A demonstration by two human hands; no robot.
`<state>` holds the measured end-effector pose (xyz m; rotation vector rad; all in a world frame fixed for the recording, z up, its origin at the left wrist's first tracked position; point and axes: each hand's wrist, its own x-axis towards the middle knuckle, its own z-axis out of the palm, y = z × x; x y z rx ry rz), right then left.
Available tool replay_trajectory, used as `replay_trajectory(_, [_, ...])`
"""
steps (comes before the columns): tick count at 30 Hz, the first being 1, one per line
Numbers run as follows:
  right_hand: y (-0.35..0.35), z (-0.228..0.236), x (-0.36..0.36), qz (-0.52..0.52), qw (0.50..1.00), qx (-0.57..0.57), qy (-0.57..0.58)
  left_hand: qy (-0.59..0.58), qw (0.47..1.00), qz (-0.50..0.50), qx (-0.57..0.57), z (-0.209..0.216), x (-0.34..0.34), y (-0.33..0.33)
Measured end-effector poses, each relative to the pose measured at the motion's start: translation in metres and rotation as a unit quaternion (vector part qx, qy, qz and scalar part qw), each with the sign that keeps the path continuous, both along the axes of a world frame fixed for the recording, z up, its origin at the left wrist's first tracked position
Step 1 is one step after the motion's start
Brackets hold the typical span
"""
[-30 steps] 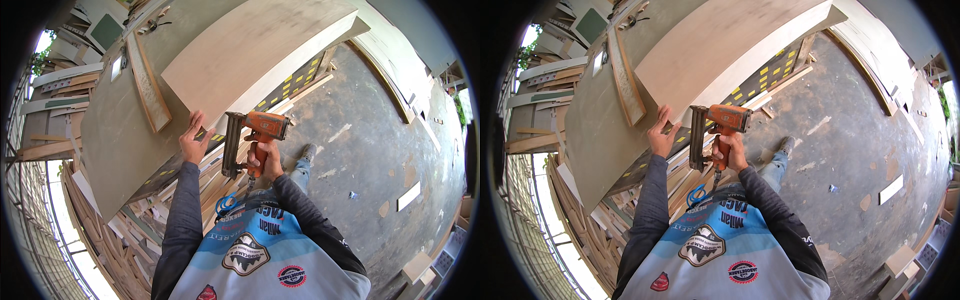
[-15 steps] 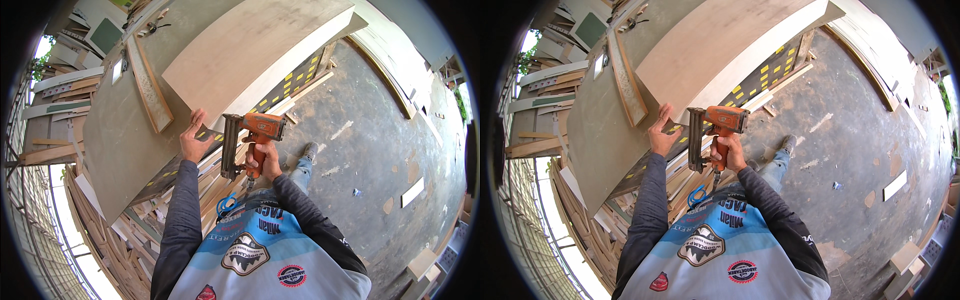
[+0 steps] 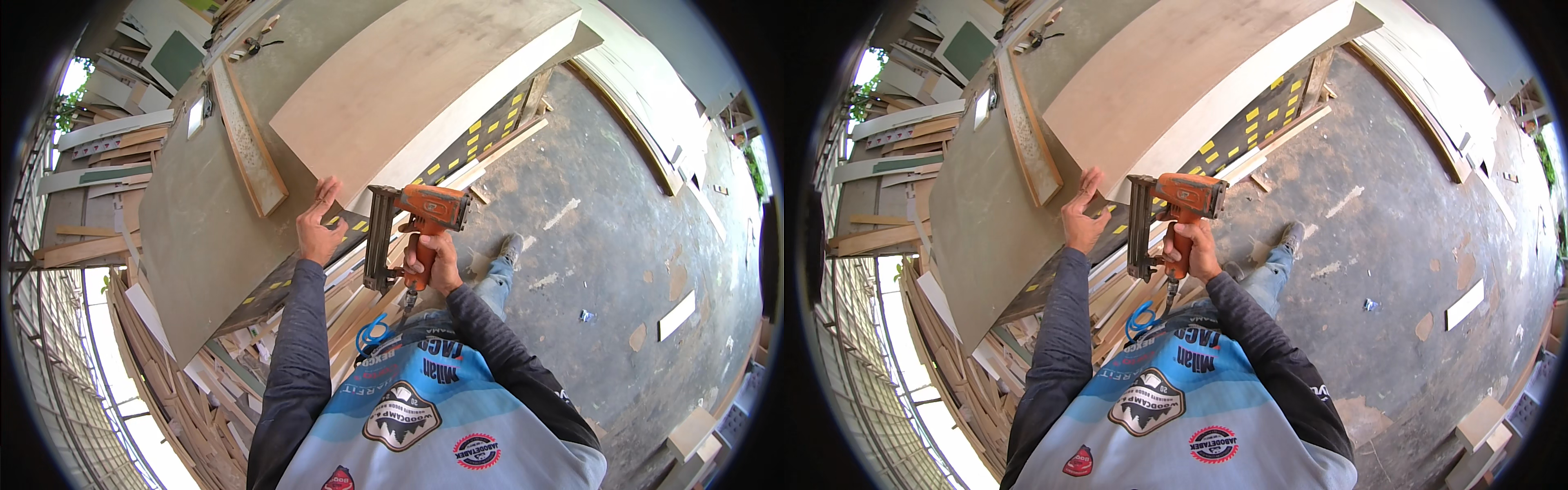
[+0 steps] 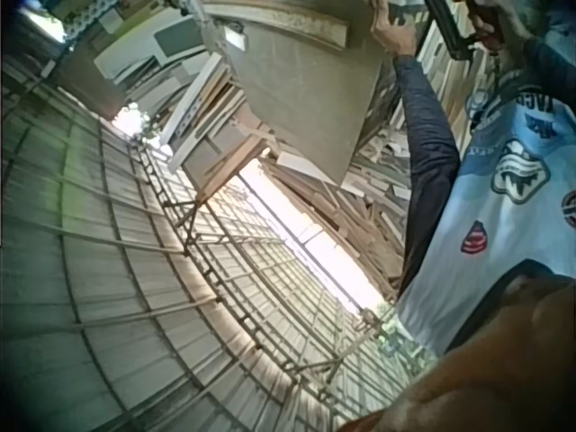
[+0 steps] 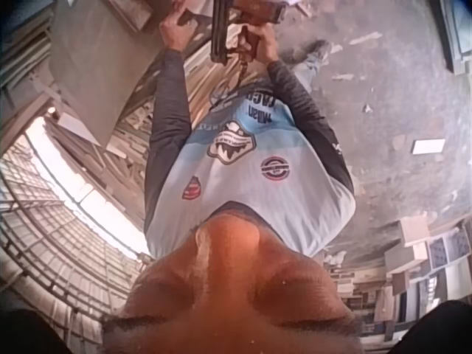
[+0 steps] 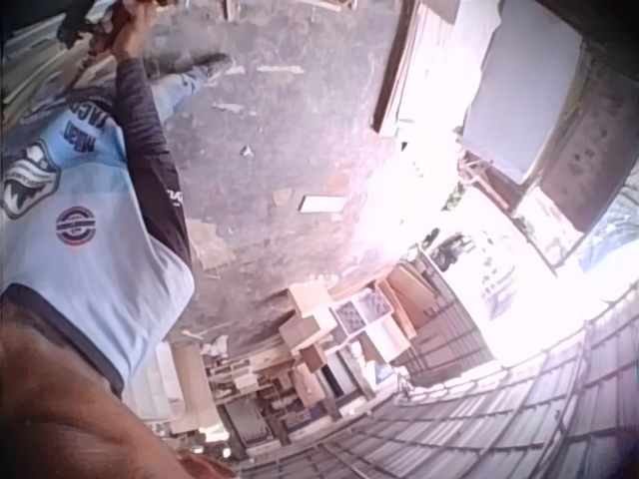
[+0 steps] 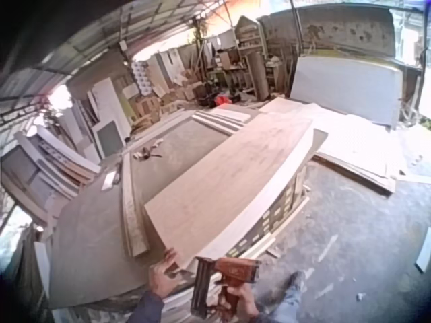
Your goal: The person joins wooden boards together to form a box-like structure using a pneumatic nail gun. They align a long wooden board against the edge of a perpendicular piece and fire the nail gun multiple times along the joint to secure it.
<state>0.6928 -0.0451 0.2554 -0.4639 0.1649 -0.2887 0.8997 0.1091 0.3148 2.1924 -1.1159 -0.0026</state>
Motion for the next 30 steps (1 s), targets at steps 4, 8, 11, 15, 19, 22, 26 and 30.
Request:
replay_trajectory(4, [0.003, -0.001, 0.001, -0.015, 1.0, -0.006, 0.003, -0.001, 1.0, 0.002, 0.002, 0.002, 0.0, 0.0])
replay_trajectory(8, [0.007, -0.002, -0.002, -0.012, 1.0, -0.008, -0.001, -0.011, 1.0, -0.008, 0.019, 0.008, 0.0, -0.001])
replay_trajectory(11, [0.014, 0.002, -0.004, 0.009, 1.0, 0.001, -0.003, 0.0, 1.0, 0.0, 0.029, 0.013, -0.003, -0.003])
replay_trajectory(15, [0.023, 0.001, -0.002, 0.024, 1.0, 0.009, -0.008, -0.019, 0.999, -0.005, 0.032, 0.011, 0.001, -0.001])
replay_trajectory(19, [0.027, -0.001, -0.002, 0.018, 1.0, 0.004, -0.007, -0.015, 0.999, 0.001, 0.038, 0.013, 0.001, -0.001])
replay_trajectory(22, [0.03, 0.001, -0.002, -0.003, 1.0, 0.007, 0.006, 0.01, 0.999, 0.01, 0.038, 0.015, -0.001, -0.002])
replay_trajectory(26, [0.025, -0.003, -0.002, 0.029, 0.999, 0.029, -0.022, 0.023, 0.999, 0.012, 0.041, 0.019, -0.001, -0.002])
replay_trajectory(30, [0.026, -0.004, -0.002, 0.027, 0.999, 0.028, -0.013, 0.049, 0.998, 0.013, 0.021, 0.018, -0.002, -0.003])
